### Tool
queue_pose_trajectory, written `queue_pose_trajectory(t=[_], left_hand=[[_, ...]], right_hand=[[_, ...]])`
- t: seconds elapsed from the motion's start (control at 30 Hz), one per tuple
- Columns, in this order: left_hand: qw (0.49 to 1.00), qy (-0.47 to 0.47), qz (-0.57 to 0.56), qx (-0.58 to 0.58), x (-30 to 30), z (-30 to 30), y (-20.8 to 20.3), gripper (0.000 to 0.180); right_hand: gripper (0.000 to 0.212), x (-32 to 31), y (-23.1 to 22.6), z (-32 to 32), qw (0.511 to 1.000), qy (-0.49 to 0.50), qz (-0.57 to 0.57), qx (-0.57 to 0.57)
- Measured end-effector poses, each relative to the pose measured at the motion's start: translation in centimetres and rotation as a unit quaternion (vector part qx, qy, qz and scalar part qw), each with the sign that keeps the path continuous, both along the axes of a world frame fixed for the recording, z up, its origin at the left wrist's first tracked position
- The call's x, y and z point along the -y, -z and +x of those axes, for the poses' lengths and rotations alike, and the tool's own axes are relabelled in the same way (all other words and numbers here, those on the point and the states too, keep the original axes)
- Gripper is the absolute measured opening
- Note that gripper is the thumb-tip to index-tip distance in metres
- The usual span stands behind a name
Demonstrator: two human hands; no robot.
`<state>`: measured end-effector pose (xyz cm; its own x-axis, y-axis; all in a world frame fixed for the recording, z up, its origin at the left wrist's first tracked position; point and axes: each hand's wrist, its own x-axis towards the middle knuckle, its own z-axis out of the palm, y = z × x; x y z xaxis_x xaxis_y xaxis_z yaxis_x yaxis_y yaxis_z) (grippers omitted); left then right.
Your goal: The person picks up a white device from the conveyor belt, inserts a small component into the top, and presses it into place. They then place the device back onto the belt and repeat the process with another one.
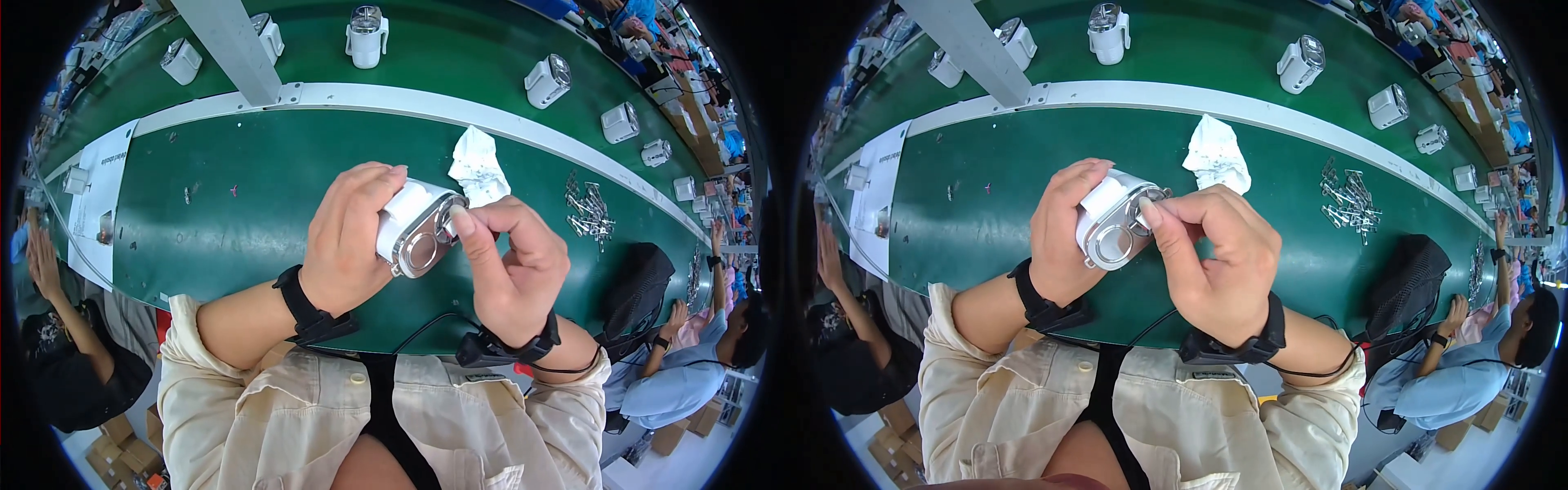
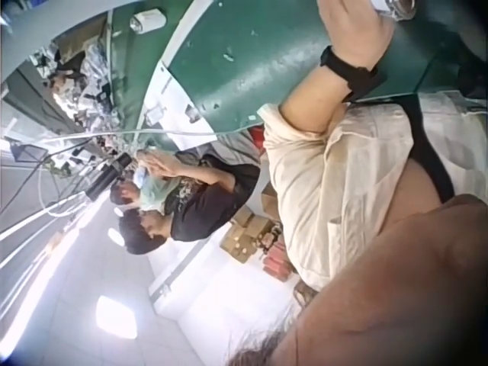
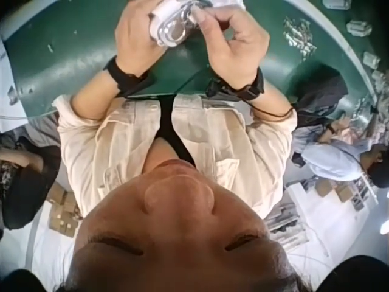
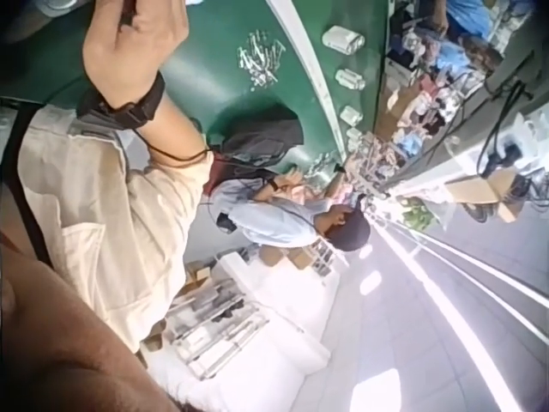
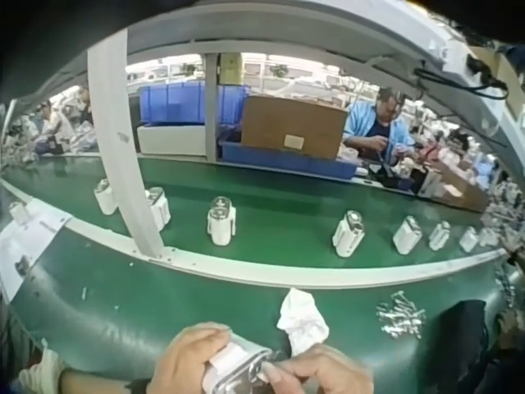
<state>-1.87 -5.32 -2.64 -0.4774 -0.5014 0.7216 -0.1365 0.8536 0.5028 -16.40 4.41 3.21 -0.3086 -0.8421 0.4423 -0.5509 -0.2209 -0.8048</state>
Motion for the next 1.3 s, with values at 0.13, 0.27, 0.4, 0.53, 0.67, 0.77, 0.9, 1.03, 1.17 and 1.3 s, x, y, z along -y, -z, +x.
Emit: queue_pose_trajectory(t=[0.13, 0.27, 0.4, 0.53, 0.67, 0.77, 0.9, 1.03, 1.17, 1.3], left_hand=[[0.999, -0.023, 0.033, 0.015, -0.5, -0.1, -0.2, 0.073], [0.999, -0.016, 0.041, -0.010, -0.6, -0.4, 0.0, 0.065], [0.999, -0.019, 0.049, -0.002, -0.6, -0.4, -0.1, 0.065], [0.994, 0.026, 0.108, 0.011, -0.6, 0.1, 0.0, 0.070], [0.988, 0.085, 0.128, 0.004, -0.7, 0.2, -0.5, 0.070], [0.989, 0.079, 0.124, 0.003, -0.7, 0.3, -0.2, 0.070], [0.993, 0.043, 0.106, 0.011, -0.9, -0.1, 0.3, 0.068], [0.990, 0.024, 0.139, -0.004, -1.4, -0.2, 0.7, 0.071], [0.971, 0.116, 0.207, -0.038, -1.0, -0.2, -0.7, 0.071], [0.968, 0.197, 0.154, 0.034, -0.2, -0.2, -2.4, 0.070]], right_hand=[[0.009, 0.7, 2.0, 0.8, 0.998, 0.020, -0.057, 0.011], [0.011, 0.7, 2.2, 0.8, 0.997, 0.005, -0.038, 0.070], [0.011, 0.8, 3.0, 0.0, 0.991, -0.045, -0.005, 0.129], [0.017, 1.7, 1.4, -1.8, 0.946, -0.187, 0.022, 0.263], [0.023, 2.7, 1.4, -3.5, 0.914, -0.326, 0.051, 0.235], [0.024, 2.6, 2.1, -3.1, 0.902, -0.355, 0.053, 0.241], [0.024, 1.9, 3.6, -1.4, 0.884, -0.313, 0.028, 0.348], [0.027, 1.7, 3.1, -0.2, 0.872, -0.257, 0.032, 0.416], [0.027, 2.1, 2.1, -2.1, 0.856, -0.268, 0.077, 0.435], [0.031, 2.1, 2.1, -3.7, 0.859, -0.381, 0.081, 0.334]])
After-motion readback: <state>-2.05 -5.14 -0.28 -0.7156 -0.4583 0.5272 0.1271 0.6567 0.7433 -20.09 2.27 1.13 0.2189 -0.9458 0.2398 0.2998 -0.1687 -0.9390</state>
